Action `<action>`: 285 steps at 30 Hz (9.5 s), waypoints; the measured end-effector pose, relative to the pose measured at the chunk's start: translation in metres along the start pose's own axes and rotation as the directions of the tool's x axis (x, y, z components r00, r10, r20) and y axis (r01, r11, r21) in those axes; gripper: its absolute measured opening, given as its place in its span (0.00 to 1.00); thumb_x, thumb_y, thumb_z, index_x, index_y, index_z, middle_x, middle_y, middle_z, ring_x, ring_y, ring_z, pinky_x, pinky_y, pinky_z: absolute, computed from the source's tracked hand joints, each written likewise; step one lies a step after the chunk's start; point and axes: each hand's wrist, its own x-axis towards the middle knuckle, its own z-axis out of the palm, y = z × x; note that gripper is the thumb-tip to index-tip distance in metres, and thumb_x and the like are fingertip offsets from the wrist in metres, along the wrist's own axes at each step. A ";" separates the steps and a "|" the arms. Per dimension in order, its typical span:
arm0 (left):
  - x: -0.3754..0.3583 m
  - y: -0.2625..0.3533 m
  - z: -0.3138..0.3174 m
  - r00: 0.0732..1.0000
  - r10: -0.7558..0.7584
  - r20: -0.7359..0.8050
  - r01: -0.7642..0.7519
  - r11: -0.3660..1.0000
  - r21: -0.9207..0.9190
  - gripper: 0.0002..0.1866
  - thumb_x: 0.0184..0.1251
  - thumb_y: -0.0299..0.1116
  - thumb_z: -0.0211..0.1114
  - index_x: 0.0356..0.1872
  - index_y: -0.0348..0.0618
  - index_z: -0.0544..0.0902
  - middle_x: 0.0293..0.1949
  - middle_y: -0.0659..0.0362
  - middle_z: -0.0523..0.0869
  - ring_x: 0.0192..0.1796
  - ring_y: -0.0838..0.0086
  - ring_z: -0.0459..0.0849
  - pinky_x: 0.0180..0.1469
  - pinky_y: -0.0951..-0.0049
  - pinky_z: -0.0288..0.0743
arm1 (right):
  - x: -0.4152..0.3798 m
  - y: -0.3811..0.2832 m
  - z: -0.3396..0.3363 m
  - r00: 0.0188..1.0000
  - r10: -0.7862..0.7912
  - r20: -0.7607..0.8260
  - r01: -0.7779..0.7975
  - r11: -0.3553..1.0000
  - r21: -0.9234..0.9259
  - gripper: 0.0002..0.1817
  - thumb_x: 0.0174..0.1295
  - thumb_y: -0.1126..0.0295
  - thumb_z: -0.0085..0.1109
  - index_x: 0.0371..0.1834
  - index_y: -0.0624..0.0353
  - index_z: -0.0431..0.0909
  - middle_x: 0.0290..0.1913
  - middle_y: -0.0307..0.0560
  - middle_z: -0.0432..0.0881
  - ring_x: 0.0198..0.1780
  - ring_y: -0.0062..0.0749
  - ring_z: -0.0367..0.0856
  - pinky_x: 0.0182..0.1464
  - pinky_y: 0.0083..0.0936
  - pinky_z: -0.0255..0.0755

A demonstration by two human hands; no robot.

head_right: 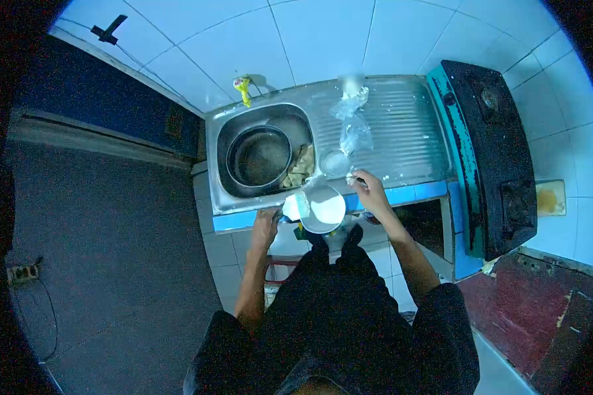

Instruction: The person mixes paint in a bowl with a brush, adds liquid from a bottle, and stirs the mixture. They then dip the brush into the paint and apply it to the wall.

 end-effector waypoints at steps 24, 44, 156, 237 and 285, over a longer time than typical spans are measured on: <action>-0.046 0.028 -0.028 0.947 -0.269 -0.174 0.252 0.961 -0.112 0.13 0.59 0.28 0.61 0.45 0.36 0.77 0.41 0.42 0.80 0.45 0.46 0.75 0.49 0.53 0.69 | -0.048 -0.025 -0.010 0.923 -0.373 0.090 0.364 0.778 -0.512 0.07 0.54 0.83 0.52 0.37 0.70 0.73 0.41 0.55 0.77 0.38 0.51 0.78 0.39 0.32 0.73; -0.044 0.035 -0.031 0.929 -0.341 -0.143 0.328 0.939 -0.108 0.14 0.58 0.28 0.62 0.45 0.37 0.79 0.42 0.42 0.81 0.48 0.45 0.75 0.54 0.54 0.68 | -0.041 -0.030 -0.011 0.898 -0.427 0.103 0.403 0.708 -0.580 0.07 0.53 0.82 0.52 0.35 0.67 0.74 0.41 0.54 0.77 0.41 0.52 0.78 0.40 0.36 0.75; 0.039 0.134 0.018 0.989 0.064 0.130 -0.070 0.997 0.042 0.09 0.58 0.38 0.63 0.30 0.43 0.83 0.30 0.53 0.82 0.34 0.59 0.82 0.33 0.62 0.77 | -0.066 0.117 0.067 0.861 0.506 -0.048 -0.476 0.836 0.272 0.26 0.64 0.56 0.57 0.62 0.55 0.69 0.44 0.47 0.78 0.44 0.28 0.76 0.42 0.25 0.72; 0.041 0.092 0.066 0.905 -0.405 -0.132 0.363 0.895 -0.258 0.22 0.60 0.44 0.62 0.23 0.28 0.79 0.19 0.41 0.80 0.25 0.47 0.81 0.30 0.56 0.71 | -0.061 0.117 0.066 0.855 0.508 0.107 -0.513 0.796 0.322 0.25 0.69 0.62 0.50 0.67 0.53 0.61 0.53 0.43 0.75 0.50 0.28 0.75 0.41 0.30 0.79; 0.038 0.080 0.051 0.889 -0.403 -0.215 0.355 0.906 -0.230 0.27 0.58 0.51 0.63 0.20 0.29 0.80 0.21 0.41 0.81 0.28 0.47 0.82 0.32 0.55 0.74 | -0.065 0.100 0.061 0.860 0.500 0.104 -0.493 0.761 0.421 0.34 0.66 0.61 0.54 0.71 0.60 0.51 0.53 0.50 0.73 0.48 0.33 0.76 0.44 0.34 0.78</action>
